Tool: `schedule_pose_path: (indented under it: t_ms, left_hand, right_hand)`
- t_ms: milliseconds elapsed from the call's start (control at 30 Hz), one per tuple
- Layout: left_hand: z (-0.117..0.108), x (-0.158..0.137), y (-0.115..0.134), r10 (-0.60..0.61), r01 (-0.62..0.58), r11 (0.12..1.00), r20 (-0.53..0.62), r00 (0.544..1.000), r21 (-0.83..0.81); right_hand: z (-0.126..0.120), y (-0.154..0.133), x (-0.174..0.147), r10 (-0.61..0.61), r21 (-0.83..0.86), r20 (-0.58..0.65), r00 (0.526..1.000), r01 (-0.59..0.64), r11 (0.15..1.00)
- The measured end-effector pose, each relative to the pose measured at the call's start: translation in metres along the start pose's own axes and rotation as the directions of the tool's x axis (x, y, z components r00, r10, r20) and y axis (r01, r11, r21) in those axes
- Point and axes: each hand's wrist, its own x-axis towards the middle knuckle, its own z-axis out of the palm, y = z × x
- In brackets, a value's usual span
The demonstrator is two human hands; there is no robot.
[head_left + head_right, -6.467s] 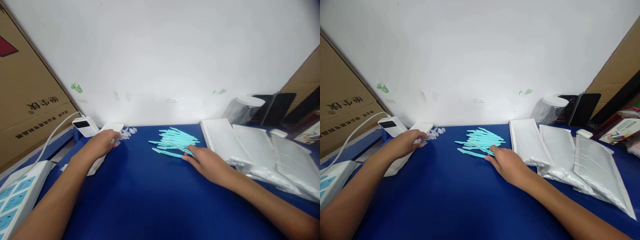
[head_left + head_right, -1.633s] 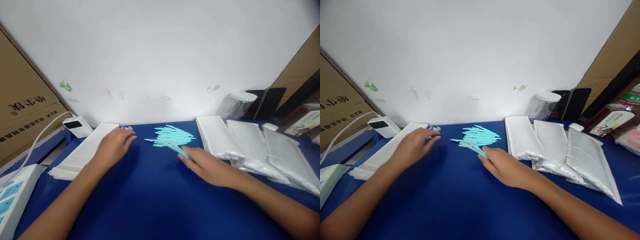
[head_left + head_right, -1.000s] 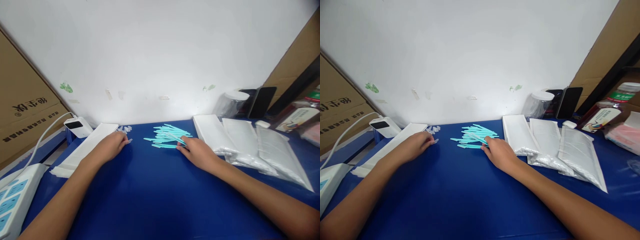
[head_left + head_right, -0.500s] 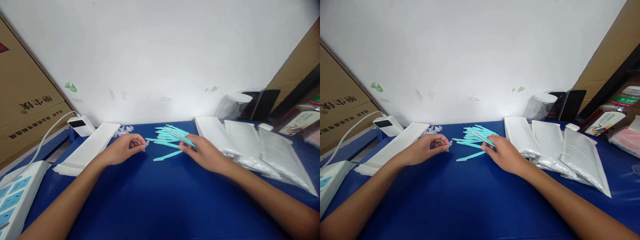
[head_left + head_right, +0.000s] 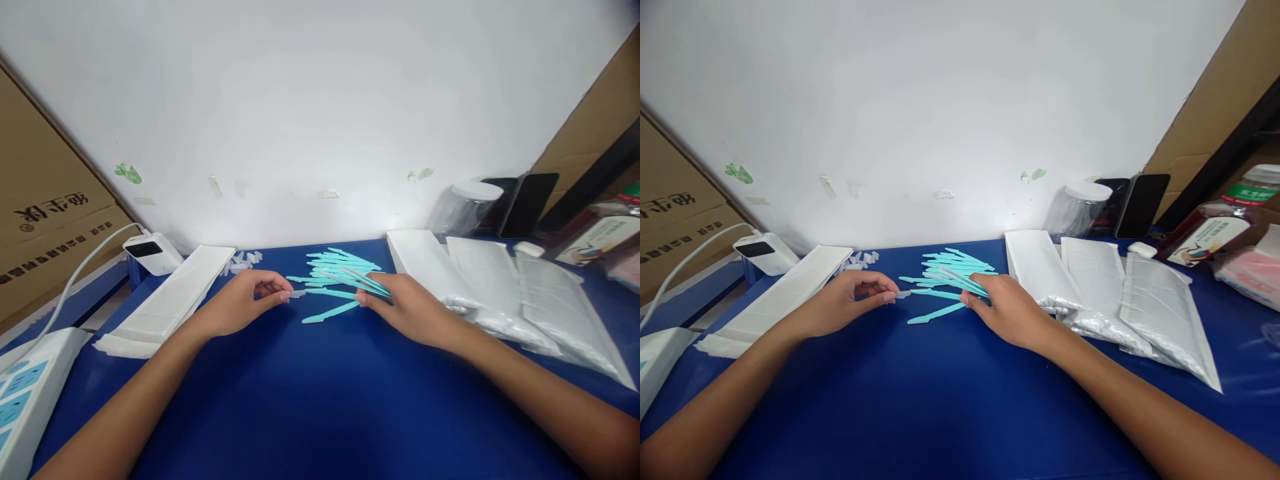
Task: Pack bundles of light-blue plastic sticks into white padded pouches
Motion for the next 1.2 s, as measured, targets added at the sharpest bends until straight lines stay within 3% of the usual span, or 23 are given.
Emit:
schedule_pose_path:
  t_ms: [367, 567, 900, 1200]
  left_hand:
    - [-0.004, 0.000, 0.002, -0.013, 0.013, 1.000, -0.036, 0.999, 0.009]
    - [0.001, 0.000, 0.002, -0.025, 0.025, 0.998, 0.005, 1.000, -0.053]
    - [0.026, 0.002, 0.003, -0.038, 0.030, 0.902, -0.011, 0.999, -0.430]
    - [0.032, 0.000, 0.008, -0.024, 0.042, 0.880, 0.043, 0.999, -0.474]
  right_hand:
    - [-0.002, -0.001, 0.001, 0.009, 0.025, 0.012, 1.000, -0.010, 1.000]
    - [0.000, -0.001, 0.001, 0.004, 0.000, 0.015, 1.000, -0.004, 1.000]
    - [0.001, -0.010, -0.005, -0.102, 0.126, 0.147, 0.984, 0.084, 0.988]
    - [0.000, -0.021, -0.011, -0.134, 0.108, 0.253, 0.958, 0.110, 0.988]
